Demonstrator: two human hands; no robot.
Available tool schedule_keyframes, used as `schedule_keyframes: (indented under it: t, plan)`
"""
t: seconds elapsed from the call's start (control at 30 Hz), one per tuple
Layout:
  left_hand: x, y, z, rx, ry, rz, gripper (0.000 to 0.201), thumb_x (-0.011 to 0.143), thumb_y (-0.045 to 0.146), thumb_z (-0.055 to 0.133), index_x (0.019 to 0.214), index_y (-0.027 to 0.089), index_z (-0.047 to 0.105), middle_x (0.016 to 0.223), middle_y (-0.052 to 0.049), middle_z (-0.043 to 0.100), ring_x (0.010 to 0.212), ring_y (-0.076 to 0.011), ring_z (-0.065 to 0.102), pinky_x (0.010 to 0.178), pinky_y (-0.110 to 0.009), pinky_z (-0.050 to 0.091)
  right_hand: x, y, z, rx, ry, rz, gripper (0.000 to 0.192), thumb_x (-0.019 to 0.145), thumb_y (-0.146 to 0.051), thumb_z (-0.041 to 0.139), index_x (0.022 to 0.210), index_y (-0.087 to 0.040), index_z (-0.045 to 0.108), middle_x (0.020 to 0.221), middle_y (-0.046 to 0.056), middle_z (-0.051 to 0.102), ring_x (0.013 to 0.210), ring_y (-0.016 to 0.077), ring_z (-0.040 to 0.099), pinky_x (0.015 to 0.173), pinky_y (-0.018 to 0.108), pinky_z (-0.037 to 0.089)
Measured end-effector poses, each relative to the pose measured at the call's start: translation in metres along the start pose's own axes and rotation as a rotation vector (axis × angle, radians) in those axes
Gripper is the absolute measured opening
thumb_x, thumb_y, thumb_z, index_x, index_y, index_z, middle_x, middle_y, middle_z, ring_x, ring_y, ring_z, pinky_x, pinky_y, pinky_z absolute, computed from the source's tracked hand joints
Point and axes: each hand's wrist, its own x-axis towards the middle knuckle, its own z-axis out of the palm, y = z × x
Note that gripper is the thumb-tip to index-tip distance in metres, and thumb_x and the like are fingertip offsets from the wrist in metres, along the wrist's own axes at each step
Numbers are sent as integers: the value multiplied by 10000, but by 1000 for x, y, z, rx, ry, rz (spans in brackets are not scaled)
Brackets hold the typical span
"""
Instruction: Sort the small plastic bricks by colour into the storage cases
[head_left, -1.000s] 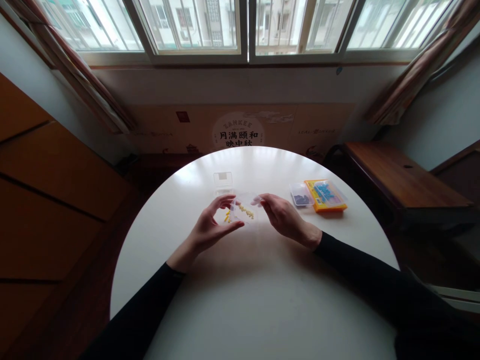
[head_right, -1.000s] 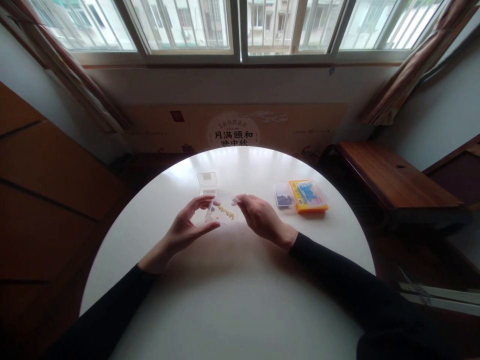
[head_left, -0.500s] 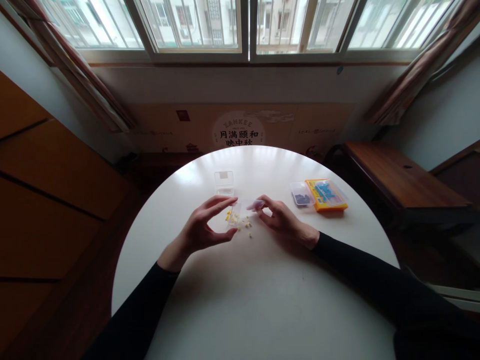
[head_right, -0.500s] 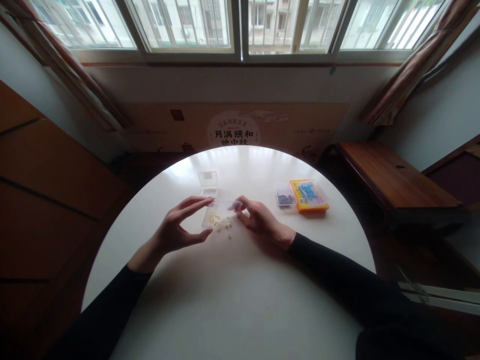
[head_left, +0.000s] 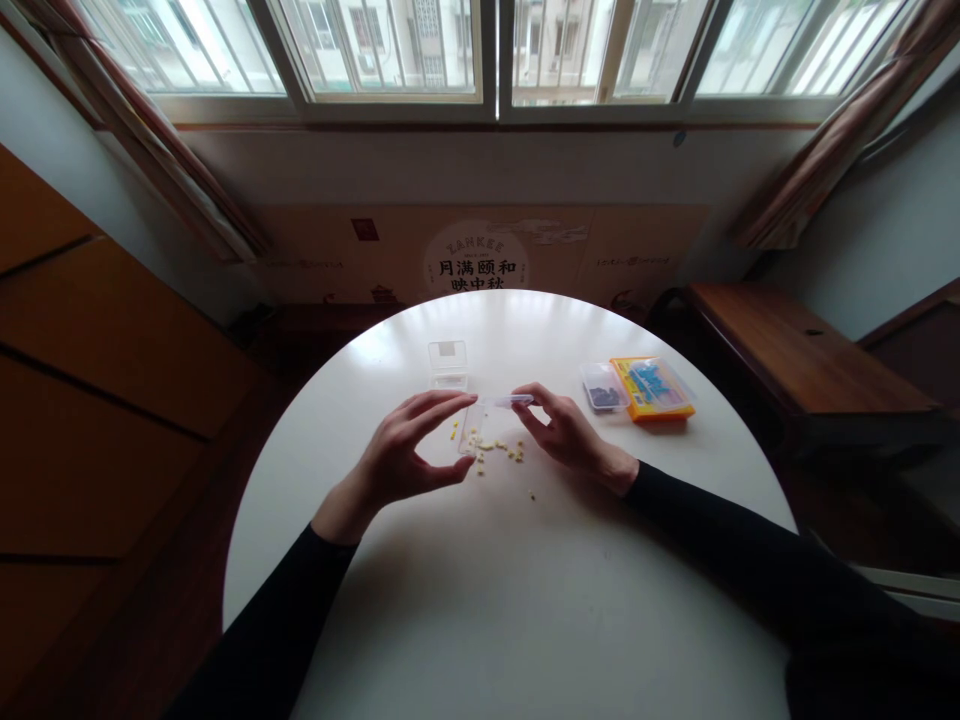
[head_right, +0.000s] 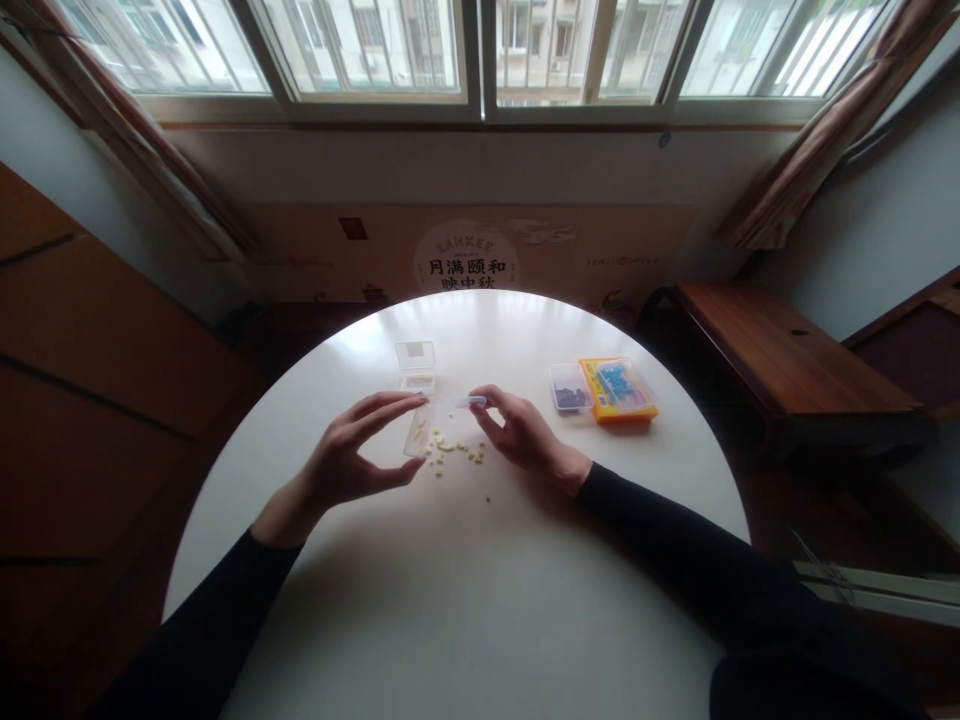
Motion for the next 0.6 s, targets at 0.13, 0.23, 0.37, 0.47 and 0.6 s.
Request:
schedule_keyframes:
  t: [0.13, 0.23, 0.37, 0.47, 0.6]
  plan:
    - [-2, -9, 6, -99, 65, -108, 623, 880, 302, 874, 1463, 229, 669, 1404, -129, 753, 1305, -313, 734, 1161, -493, 608, 11, -4, -7, 44, 162, -41, 224, 1111, -449, 649, 1160, -254, 746, 1128, 74, 837, 1025, 253, 804, 948, 434, 667]
    - [-3, -18, 17, -180, 87, -220, 629, 888, 354, 902, 1446, 207, 652, 1380, -140, 763, 1244, -298, 758, 1135, -489, 611, 22, -9, -12, 34, 200, -76, 212, 1074, -456, 720, 1154, -272, 791, 1132, 72, 844, 1036, 269, 805, 969, 475, 669]
    - [0, -28, 32, -357, 137, -321, 655, 893, 402, 920, 1435, 184, 623, 1393, -179, 750, 1195, -296, 771, 1088, -502, 617, 34, -16, -14, 29, 145, -126, 213, 1088, -430, 707, 1220, -293, 802, 1192, 62, 838, 1099, 272, 796, 1003, 477, 657]
    - [3, -33, 39, -487, 165, -358, 627, 932, 394, 886, 1452, 184, 606, 1435, -200, 726, 1231, -299, 761, 1102, -505, 608, 42, -15, -13, 15, 141, -102, 245, 1106, -452, 668, 1233, -284, 794, 1242, 63, 830, 1144, 282, 791, 1030, 474, 644]
    - [6, -39, 43, -470, 161, -361, 636, 941, 400, 869, 1479, 193, 602, 1456, -189, 722, 1268, -302, 742, 1142, -515, 578, 58, 1, -10, 111, 126, 33, 325, 1090, -549, 661, 1082, -236, 749, 1056, 68, 845, 971, 257, 810, 921, 430, 658]
